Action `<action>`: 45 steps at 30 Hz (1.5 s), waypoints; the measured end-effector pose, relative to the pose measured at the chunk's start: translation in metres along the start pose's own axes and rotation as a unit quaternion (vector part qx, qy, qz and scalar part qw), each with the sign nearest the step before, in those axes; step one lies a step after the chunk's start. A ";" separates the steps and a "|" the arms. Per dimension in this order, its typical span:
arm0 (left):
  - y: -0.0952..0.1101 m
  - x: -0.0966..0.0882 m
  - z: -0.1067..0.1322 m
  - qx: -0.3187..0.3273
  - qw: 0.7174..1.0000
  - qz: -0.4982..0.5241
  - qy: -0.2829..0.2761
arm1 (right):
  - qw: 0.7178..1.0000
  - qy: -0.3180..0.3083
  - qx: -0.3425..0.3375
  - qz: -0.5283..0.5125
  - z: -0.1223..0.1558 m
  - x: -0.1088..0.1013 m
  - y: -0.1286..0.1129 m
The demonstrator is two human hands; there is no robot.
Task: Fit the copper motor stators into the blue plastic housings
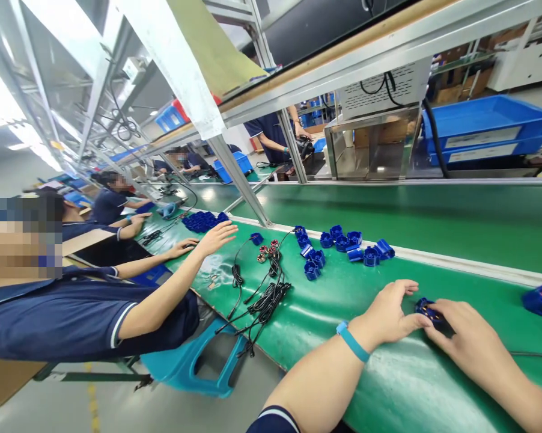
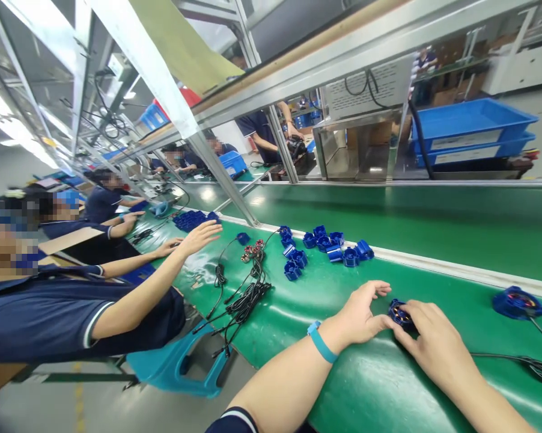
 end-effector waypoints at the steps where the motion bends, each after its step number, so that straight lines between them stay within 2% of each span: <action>1: -0.001 0.002 0.000 -0.008 1.000 0.002 -0.010 | 1.000 -0.002 0.001 -0.001 0.001 0.003 0.002; 5: -0.003 0.010 0.000 -0.052 0.995 -0.015 -0.082 | 1.000 -0.003 0.008 0.000 0.003 0.009 0.008; 9: 0.004 0.021 -0.001 -0.015 0.986 -0.056 -0.153 | 0.999 -0.037 0.021 -0.020 0.005 0.012 0.014; 12: 0.001 0.019 -0.003 -0.007 0.988 -0.086 -0.127 | 0.996 -0.076 0.034 -0.038 0.006 0.005 0.020; 16: -0.008 0.011 -0.003 -0.033 0.986 -0.150 -0.068 | 0.979 -0.152 0.114 -0.079 0.000 -0.010 0.030; 20: -0.010 0.008 -0.001 -0.047 0.984 -0.167 -0.047 | 0.950 -0.210 0.186 -0.137 -0.011 -0.022 0.017; 23: -0.006 0.010 0.000 -0.049 0.984 -0.168 -0.045 | 0.938 -0.195 0.238 -0.162 -0.018 -0.027 0.009; 26: 0.002 0.016 -0.001 -0.012 0.983 -0.165 -0.080 | 0.917 -0.164 0.302 -0.203 -0.019 -0.027 0.015; 29: 0.001 0.021 0.000 -0.030 0.982 -0.137 -0.124 | 0.897 -0.146 0.348 -0.230 -0.015 -0.029 0.024; 31: -0.001 0.021 0.000 -0.036 0.983 -0.131 -0.127 | 0.886 -0.141 0.361 -0.254 -0.014 -0.030 0.026; 33: 0.002 0.020 0.000 -0.008 0.984 -0.138 -0.113 | 0.863 -0.140 0.375 -0.309 -0.012 -0.028 0.024; 36: 0.006 0.022 -0.001 0.044 0.980 -0.155 -0.115 | 0.799 -0.135 0.421 -0.408 -0.008 -0.019 0.019; 39: 0.007 0.023 -0.001 0.064 0.975 -0.179 -0.118 | 0.743 -0.127 0.469 -0.461 -0.003 -0.009 0.014; 45: 0.008 0.021 -0.001 0.066 0.967 -0.228 -0.095 | 0.681 -0.120 0.502 -0.519 0.005 0.006 0.005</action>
Point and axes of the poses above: each hand's wrist, its own z-axis away from the middle knuckle, its own x-axis out of the palm, y = z × x, the point moved 8 cm from there along -z, towards the middle knuckle, and after that the axes turned 3 degrees about -z, right-handed, at the moved point
